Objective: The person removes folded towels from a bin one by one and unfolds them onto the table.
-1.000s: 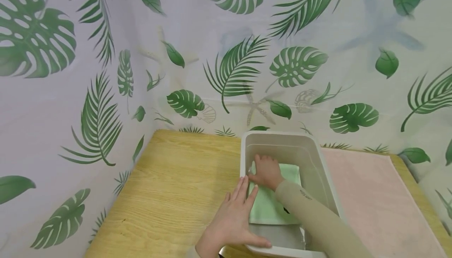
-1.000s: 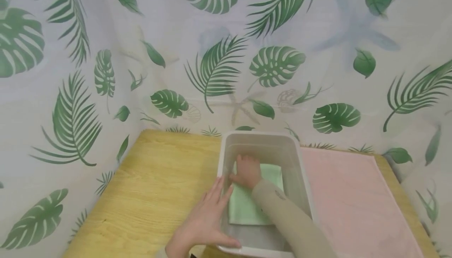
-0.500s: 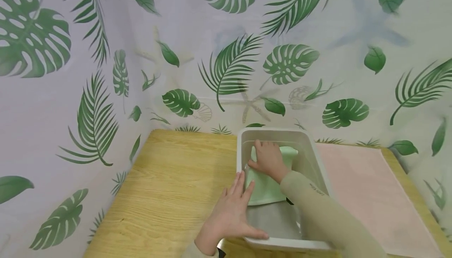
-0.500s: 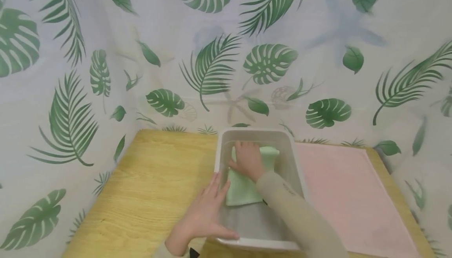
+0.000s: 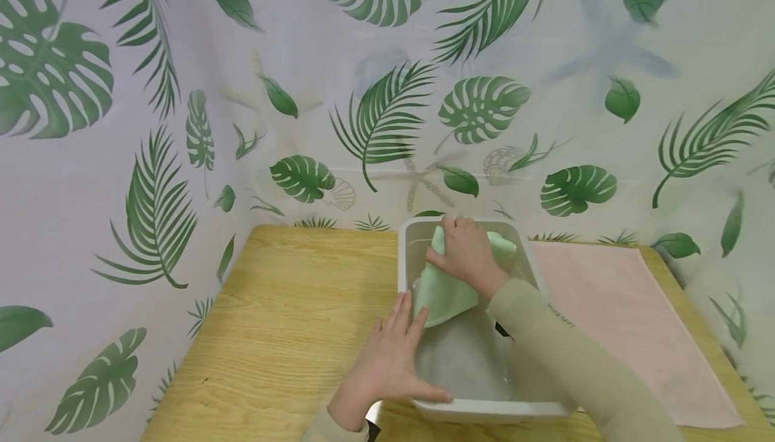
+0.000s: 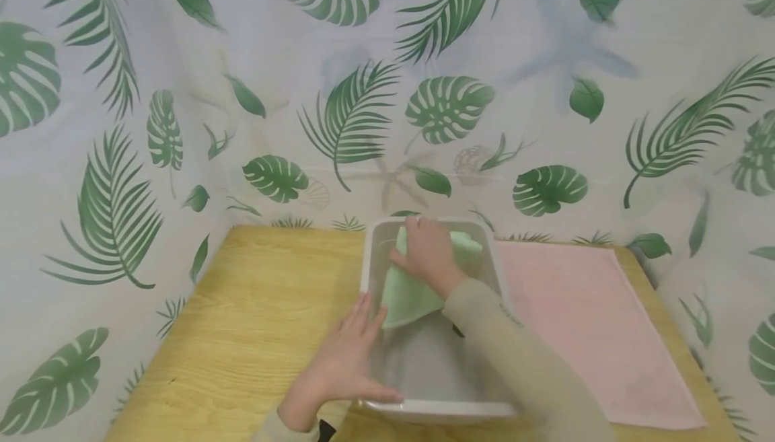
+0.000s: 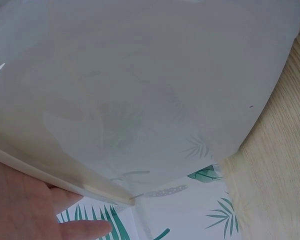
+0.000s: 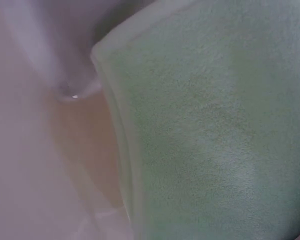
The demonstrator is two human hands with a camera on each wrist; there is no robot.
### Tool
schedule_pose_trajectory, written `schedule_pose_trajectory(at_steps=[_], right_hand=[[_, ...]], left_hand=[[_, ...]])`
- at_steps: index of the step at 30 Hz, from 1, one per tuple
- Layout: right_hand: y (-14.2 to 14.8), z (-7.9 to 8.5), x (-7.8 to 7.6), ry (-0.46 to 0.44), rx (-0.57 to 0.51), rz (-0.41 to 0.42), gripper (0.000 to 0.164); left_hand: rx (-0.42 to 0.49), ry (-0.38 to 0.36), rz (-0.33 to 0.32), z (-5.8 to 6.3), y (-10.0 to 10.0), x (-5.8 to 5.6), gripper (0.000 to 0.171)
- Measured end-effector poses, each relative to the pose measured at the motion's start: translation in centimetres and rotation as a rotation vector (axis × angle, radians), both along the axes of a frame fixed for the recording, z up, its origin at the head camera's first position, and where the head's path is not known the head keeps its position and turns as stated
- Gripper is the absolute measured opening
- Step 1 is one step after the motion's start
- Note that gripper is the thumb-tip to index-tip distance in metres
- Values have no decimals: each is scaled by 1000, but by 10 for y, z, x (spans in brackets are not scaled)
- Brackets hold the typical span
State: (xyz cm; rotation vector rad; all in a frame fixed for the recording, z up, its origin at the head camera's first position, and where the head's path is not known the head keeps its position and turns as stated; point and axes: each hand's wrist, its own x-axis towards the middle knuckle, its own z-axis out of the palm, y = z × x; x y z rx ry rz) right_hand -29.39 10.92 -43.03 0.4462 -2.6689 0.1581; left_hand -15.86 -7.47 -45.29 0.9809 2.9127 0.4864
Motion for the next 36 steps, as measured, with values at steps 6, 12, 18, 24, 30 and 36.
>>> schedule_pose_trajectory(at_steps=[6, 12, 18, 24, 30, 36], right_hand=[[2, 24, 0, 25, -34, -17, 45], [4, 49, 2, 69, -78, 9, 44], [4, 73, 9, 168, -145, 76, 40], [11, 97, 14, 246, -155, 104, 38], [27, 116, 20, 284, -169, 73, 38], [43, 137, 32, 297, -230, 39, 36]], left_hand=[[3, 4, -1, -1, -1, 0, 119], [-6, -5, 3, -1, 0, 0, 121], [-22, -4, 0, -1, 0, 0, 122], [-26, 3, 7, 1, 2, -1, 122], [-52, 0, 16, 1, 4, 0, 123], [-60, -15, 25, 2, 3, 1, 124]])
